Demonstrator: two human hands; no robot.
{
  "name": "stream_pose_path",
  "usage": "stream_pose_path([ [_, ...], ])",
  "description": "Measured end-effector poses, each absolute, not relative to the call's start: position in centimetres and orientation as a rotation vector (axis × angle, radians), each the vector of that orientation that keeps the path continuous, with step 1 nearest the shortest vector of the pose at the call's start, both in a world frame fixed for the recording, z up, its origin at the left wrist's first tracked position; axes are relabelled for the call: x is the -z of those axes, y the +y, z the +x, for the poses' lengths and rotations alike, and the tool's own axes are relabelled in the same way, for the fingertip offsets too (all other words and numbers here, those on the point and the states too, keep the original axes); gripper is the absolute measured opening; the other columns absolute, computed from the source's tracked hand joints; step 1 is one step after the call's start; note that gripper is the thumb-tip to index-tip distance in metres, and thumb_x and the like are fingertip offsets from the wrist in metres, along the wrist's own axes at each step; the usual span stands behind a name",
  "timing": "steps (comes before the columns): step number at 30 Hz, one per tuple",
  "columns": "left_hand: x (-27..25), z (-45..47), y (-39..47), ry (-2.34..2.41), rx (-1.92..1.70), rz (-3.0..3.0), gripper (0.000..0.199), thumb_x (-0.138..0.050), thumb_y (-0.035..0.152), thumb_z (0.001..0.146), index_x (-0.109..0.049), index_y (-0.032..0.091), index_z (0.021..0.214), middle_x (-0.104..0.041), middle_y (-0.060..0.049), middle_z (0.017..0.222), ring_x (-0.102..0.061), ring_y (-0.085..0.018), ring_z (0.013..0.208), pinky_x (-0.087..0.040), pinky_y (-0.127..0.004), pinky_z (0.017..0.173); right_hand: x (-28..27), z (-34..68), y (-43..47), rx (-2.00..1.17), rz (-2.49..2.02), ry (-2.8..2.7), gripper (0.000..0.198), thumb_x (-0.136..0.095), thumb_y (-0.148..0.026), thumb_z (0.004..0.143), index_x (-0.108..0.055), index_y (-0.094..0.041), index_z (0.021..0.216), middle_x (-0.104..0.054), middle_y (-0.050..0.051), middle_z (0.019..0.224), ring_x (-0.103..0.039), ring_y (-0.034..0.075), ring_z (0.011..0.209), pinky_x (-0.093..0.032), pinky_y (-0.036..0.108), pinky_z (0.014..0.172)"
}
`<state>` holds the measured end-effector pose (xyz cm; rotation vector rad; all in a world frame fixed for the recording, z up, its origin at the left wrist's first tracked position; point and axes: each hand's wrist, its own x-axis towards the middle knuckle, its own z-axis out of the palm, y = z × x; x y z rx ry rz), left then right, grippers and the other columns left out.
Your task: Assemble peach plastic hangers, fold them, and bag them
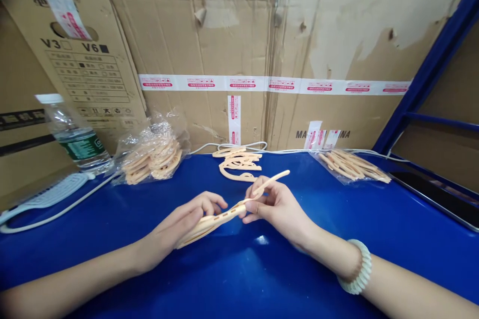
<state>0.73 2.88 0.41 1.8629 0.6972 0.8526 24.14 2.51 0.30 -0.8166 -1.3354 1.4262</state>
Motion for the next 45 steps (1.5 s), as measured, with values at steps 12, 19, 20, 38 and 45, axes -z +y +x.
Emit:
stream_pose_path([
  [12,0.1,2.0,2.5,0.749,-0.516,1.741,0.024,-0.056,0.038,0.091,-0.062,0.016,0.097,-0.055,0.002,0.073,-0.048,-0.01,0.061,-0.036,-0.02,0.055,0.3,23.4,1.0,-0.978,-0.752,-1.852,0.01,-0.065,-0.025,0.089,-0.066,-0.016,0.085,-0.062,0.003,0.079,-0.059,0.011,0.063,-0.053,0.022,0.055],
  [19,-0.4,1.8,2.2,0.785,-0.479,2.087,0.033,-0.039,0.034,0.1,-0.057,0.016,0.079,-0.046,0.005,0.065,-0.039,-0.01,0.06,-0.031,-0.022,0.057,0.3,24.2,1.1,-0.506,-0.602,-2.107,0.013,-0.056,-0.013,0.093,-0.068,-0.017,0.096,-0.067,0.005,0.087,-0.063,0.014,0.081,-0.052,0.026,0.072],
  [20,-0.5,1.8,2.1,0.784,-0.473,2.128,0.034,-0.037,0.032,0.101,-0.054,0.016,0.076,-0.044,0.005,0.064,-0.038,-0.01,0.059,-0.03,-0.022,0.057,0.2,24.3,1.0,-0.456,-0.58,-2.146,0.015,-0.053,-0.012,0.095,-0.068,-0.016,0.098,-0.067,0.006,0.088,-0.063,0.014,0.082,-0.052,0.027,0.073],
  [38,-0.5,1.6,2.8,0.658,-0.458,2.219,0.038,-0.033,0.033,0.101,-0.057,0.017,0.076,-0.055,0.002,0.061,-0.05,-0.011,0.055,-0.037,-0.02,0.057,-1.9,24.1,-1.1,0.565,-0.314,-2.44,0.031,-0.044,-0.01,0.093,-0.067,-0.017,0.073,-0.067,0.005,0.074,-0.058,0.016,0.066,-0.05,0.031,0.06],
  [45,0.1,1.7,4.7,0.648,-0.631,1.345,0.031,-0.063,0.045,0.084,-0.06,0.015,0.091,-0.063,-0.002,0.065,-0.055,-0.012,0.046,-0.042,-0.02,0.045,-3.4,28.7,3.8,-0.524,-1.322,-2.314,0.018,-0.054,-0.025,0.089,-0.064,-0.016,0.101,-0.067,0.004,0.078,-0.06,0.016,0.064,-0.047,0.027,0.057],
])
